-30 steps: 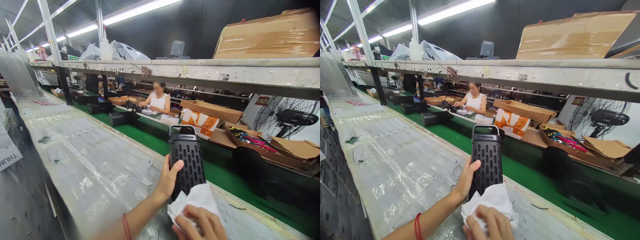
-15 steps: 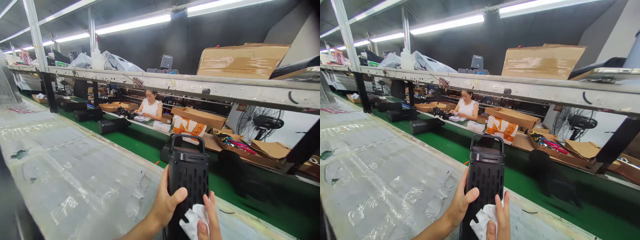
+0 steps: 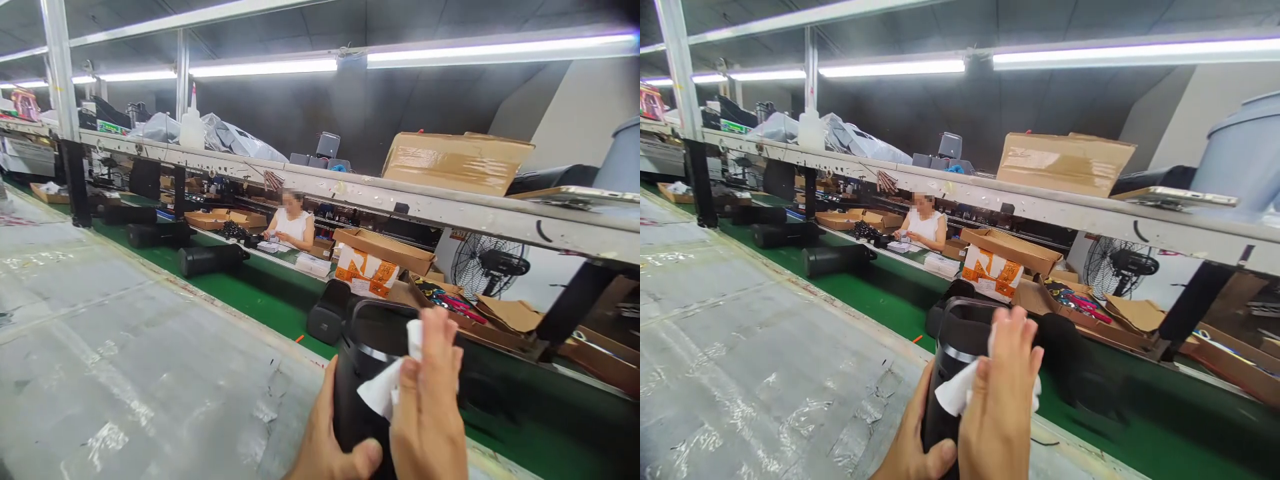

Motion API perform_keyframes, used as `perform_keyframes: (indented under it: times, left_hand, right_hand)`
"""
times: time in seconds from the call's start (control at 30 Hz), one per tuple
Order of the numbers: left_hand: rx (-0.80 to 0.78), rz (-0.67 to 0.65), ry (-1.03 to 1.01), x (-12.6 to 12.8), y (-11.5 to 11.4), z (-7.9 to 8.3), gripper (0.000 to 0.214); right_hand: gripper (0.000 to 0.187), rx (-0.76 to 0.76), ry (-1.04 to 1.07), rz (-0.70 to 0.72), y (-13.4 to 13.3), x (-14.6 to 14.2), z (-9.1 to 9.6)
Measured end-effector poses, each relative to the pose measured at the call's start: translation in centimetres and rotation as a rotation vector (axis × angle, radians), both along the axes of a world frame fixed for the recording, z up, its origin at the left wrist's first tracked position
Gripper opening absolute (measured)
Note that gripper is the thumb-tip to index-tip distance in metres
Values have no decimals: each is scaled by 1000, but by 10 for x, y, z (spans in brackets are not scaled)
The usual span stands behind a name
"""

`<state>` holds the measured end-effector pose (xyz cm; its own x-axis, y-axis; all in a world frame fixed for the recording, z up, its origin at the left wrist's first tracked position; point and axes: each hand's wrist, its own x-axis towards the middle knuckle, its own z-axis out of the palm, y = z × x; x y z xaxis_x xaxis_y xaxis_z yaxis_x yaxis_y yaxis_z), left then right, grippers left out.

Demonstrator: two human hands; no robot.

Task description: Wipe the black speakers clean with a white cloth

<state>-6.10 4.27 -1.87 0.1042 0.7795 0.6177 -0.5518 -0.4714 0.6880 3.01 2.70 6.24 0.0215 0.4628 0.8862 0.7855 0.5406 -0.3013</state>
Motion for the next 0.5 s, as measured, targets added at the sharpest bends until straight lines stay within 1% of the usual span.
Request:
perform_keyframes:
  times: [0.03,0.07,0.1,0.13,0.17,0.2,0.27,0.37,0.4,0.43,0.5]
  left_hand:
    - [-8,39,20,0,1,-5,85]
    - [-23,81,53,0,3,-11,89]
    - [-43,120,90,-1,5,-18,94]
    - [-63,145,137,-1,6,-24,99]
    - [-80,161,176,-1,7,-30,105]
    - [-93,172,201,-2,8,-35,110]
    - [-129,219,210,-2,6,-42,116]
    - [-168,331,189,-2,1,-45,112]
    - [-166,343,193,-2,0,-44,110]
    - [-165,333,207,-3,-2,-43,107]
    - [-159,249,242,-5,-3,-36,102]
  right_hand:
    - [59,120,-232,-6,5,-1,7]
    - [62,194,-427,-12,11,-2,14]
    - [64,215,-564,-23,16,-1,21]
    - [65,194,-640,-33,21,1,27]
    - [65,151,-661,-34,26,3,33]
    - [63,93,-638,-31,30,7,38]
    - [56,-11,-500,-10,37,15,47]
    - [49,-110,-241,31,40,25,52]
    - [48,-137,-165,45,39,27,53]
    - [48,-167,-91,60,38,30,53]
    - [48,-235,61,86,32,36,52]
